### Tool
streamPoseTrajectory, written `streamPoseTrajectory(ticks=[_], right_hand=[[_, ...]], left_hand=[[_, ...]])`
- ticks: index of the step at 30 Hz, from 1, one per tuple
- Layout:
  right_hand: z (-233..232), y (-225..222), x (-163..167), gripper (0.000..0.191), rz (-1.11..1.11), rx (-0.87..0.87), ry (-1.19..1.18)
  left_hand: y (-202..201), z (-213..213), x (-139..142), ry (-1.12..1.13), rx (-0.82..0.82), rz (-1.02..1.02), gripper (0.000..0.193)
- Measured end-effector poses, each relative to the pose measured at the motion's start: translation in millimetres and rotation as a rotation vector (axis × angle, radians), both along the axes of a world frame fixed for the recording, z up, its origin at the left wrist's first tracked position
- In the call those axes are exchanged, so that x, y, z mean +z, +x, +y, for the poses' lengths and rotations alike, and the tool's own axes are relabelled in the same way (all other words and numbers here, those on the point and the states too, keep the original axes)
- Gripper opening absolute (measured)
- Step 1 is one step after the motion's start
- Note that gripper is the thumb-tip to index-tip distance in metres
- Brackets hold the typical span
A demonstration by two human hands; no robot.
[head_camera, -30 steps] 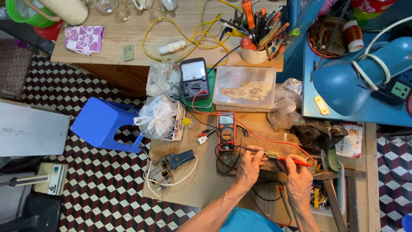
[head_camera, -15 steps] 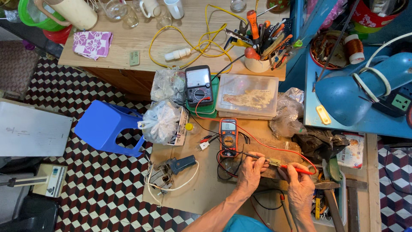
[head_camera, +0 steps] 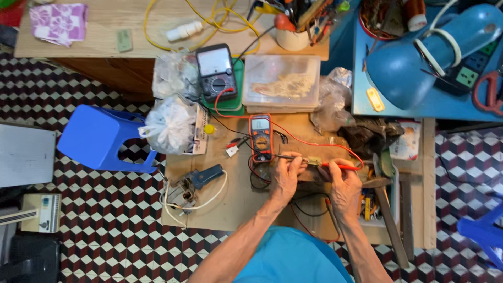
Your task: The person uses multimeter probes to test a small electrical component on the workbench, then handles a yellow power cord and a white plug, opening the plug body and working on the cord end with their hands and pliers under a desk lamp.
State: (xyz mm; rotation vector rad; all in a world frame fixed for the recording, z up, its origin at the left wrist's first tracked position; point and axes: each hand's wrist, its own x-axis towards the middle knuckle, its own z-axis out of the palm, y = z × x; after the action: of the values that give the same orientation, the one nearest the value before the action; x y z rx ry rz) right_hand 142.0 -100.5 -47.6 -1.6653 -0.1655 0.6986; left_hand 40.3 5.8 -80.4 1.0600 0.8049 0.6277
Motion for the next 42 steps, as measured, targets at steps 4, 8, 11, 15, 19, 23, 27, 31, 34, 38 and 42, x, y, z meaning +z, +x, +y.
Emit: streamPoseTrajectory(ticks=[4, 8, 11, 15, 19, 23, 27, 31, 34, 38, 42], right_hand=[[2.8, -1.4, -3.0, 0.019, 0.035, -0.035, 0.106], [4.3, -2.4, -2.5, 0.018, 0.038, -0.027, 0.092], [2.9, -2.8, -3.7, 0.017, 0.011, -0.012, 0.108], [-0.3, -4.5, -0.9, 0.017, 0.006, -0.036, 0.141], [1.4, -7.8, 2.9, 0.016, 0.073, -0.065, 0.208], [5.2, -15.1, 1.8, 0.016, 0.122, -0.077, 0.158], [5.0, -17.5, -2.2, 0.016, 0.101, -0.064, 0.154], [2.6, -13.7, -4.6, 0.016, 0.105, -0.037, 0.154], [0.3, -8.3, -4.8, 0.016, 0.122, -0.006, 0.196], [-3.6, -3.8, -5.6, 0.018, 0.256, -0.039, 0.266], [-4.6, -4.4, -8.3, 0.018, 0.340, -0.083, 0.343]], left_hand=[[-4.1, -0.2, -0.9, -0.001, -0.021, 0.019, 0.023], [-3.4, 0.4, -1.2, 0.005, -0.018, 0.045, 0.023], [-3.3, 0.0, -0.9, 0.001, -0.016, 0.034, 0.023], [-10.9, -2.7, 6.1, 0.037, -0.031, 0.019, 0.021], [-16.0, -5.0, 8.3, 0.025, -0.044, 0.080, 0.020], [-12.7, -2.3, -0.9, 0.004, -0.015, 0.081, 0.021], [-15.3, 1.2, -5.7, -0.074, -0.029, 0.087, 0.024], [-18.0, 4.7, -4.6, -0.116, -0.072, 0.110, 0.036], [-19.7, 7.2, -3.4, -0.214, -0.130, 0.092, 0.041], [-23.5, 7.5, -1.0, -0.161, -0.147, 0.060, 0.037], [-20.9, 7.0, 5.5, 0.183, -0.159, 0.100, 0.027]])
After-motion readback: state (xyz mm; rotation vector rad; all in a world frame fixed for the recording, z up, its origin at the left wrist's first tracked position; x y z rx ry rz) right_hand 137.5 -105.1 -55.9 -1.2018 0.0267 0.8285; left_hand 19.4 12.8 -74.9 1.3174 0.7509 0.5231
